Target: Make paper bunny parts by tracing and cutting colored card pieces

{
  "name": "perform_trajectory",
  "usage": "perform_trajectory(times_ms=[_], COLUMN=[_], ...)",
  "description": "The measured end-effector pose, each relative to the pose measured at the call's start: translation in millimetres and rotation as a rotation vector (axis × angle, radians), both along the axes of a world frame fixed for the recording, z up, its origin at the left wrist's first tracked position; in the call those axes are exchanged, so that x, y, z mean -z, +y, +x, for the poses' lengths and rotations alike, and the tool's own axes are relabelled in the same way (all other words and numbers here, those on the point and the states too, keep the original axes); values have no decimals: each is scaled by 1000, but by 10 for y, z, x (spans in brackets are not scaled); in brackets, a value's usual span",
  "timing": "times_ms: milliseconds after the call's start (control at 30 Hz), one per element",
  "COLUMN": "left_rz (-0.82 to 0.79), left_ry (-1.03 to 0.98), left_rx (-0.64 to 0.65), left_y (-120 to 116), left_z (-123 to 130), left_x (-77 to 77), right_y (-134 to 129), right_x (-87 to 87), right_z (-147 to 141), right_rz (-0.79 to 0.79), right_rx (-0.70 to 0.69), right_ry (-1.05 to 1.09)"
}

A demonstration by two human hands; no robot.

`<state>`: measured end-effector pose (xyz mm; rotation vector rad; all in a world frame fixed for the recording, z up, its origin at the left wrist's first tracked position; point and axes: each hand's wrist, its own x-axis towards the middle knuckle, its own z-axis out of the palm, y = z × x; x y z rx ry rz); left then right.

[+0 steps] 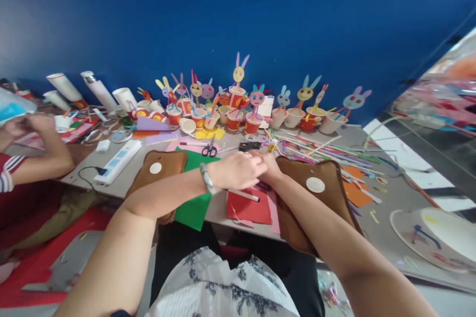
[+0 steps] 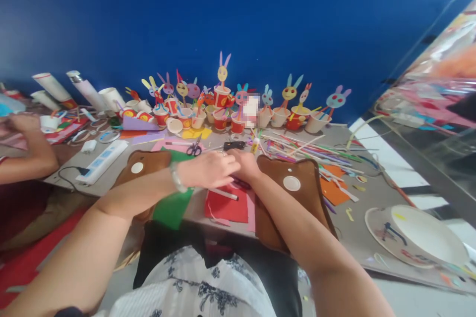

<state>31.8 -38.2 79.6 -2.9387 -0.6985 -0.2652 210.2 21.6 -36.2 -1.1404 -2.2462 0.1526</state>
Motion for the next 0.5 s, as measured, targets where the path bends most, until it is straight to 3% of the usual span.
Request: perform_trajectory(times_ms=[133,233,400,500], left_rz=[-208,-261,-197,-177], left_ry=[167,31,-77,-141], left_rx=[-359,-632,-928,-1058], left_y=[354,537,845,1037], left_z=[-432,-832,-1433,-1660], left_x=[271,436,487,495], right_y=[-5,14,34,35], right_x=[-13,11,23,6], right_z=[-9,-18,-17,-12], right_rz=[66,95,117,122], right_rx=[-9,-10,31,62], right_ry=[11,0,8,3])
